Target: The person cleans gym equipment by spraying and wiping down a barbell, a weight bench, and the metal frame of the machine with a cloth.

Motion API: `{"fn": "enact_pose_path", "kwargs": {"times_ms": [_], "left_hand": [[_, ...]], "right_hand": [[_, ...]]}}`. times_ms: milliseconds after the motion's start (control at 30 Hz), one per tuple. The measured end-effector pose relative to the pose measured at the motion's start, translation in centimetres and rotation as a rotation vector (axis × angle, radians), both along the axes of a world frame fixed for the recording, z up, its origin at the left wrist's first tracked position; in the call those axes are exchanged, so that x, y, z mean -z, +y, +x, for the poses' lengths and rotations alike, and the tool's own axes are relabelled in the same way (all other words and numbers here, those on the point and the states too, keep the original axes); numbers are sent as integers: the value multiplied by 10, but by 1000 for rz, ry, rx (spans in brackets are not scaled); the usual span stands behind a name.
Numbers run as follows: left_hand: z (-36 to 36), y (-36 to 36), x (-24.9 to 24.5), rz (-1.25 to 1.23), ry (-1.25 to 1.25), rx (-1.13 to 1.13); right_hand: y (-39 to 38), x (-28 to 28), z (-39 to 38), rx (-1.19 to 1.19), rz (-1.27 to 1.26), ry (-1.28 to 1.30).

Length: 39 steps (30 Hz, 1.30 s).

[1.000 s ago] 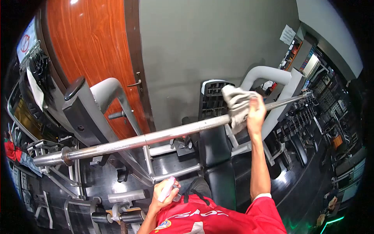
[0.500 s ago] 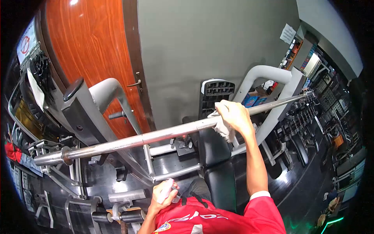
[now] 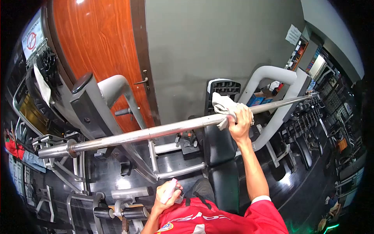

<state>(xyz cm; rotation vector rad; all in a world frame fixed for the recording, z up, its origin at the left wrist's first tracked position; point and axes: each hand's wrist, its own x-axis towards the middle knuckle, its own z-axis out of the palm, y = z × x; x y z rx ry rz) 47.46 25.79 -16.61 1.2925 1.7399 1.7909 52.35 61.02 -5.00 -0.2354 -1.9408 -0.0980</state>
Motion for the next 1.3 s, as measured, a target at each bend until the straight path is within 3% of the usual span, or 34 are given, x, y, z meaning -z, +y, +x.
{"fn": "enact_pose_path", "kwargs": {"times_ms": [33, 167, 233, 333, 467, 567, 633, 700, 767, 833, 867, 933, 967, 1033, 1100, 1167, 1300], "left_hand": [[0, 0, 0, 18, 13, -9], [1, -3, -8, 5, 42, -19], [2, -2, -8, -17, -35, 5], [7, 0, 0, -28, -113, 13], [10, 8, -3, -69, -206, 52], [10, 17, 2, -35, -140, 61], [10, 22, 0, -43, -66, 47], [10, 24, -3, -54, -75, 44], [9, 25, -6, -64, -79, 37], [9, 23, -7, -52, -155, 25], [8, 22, -3, -35, -142, 15], [6, 20, 0, -48, -109, 2], [5, 20, 1, -57, -77, -12], [5, 18, -5, -73, -137, -2], [3, 20, -9, -91, -191, 10], [0, 23, -12, -21, -66, 2], [1, 24, -17, 12, -79, 16]], "right_hand": [[-5, -12, 0, -6, 0, 3], [-13, -72, -10, 129, -612, -676], [-4, -80, -21, 149, -680, -901], [1, -73, -38, 95, -689, -1035], [-32, -76, -28, -12, -718, -769], [-53, -53, -38, -180, -512, -402], [-80, -43, -47, -145, -321, -355], [-103, -43, -53, -295, -220, -264], [-101, -40, -56, -391, -301, -284], [-88, -44, -53, -565, -522, -124], [-83, -50, -45, -553, -658, -48], [-65, -59, -33, -374, -533, 99], [-53, -65, -24, -224, -386, 60], [-37, -61, -16, -68, -338, -37], [-26, -36, -11, 68, -302, -328], [-33, -32, -11, 2, -269, -173], [-38, -7, -12, -12, -168, 6]]}}
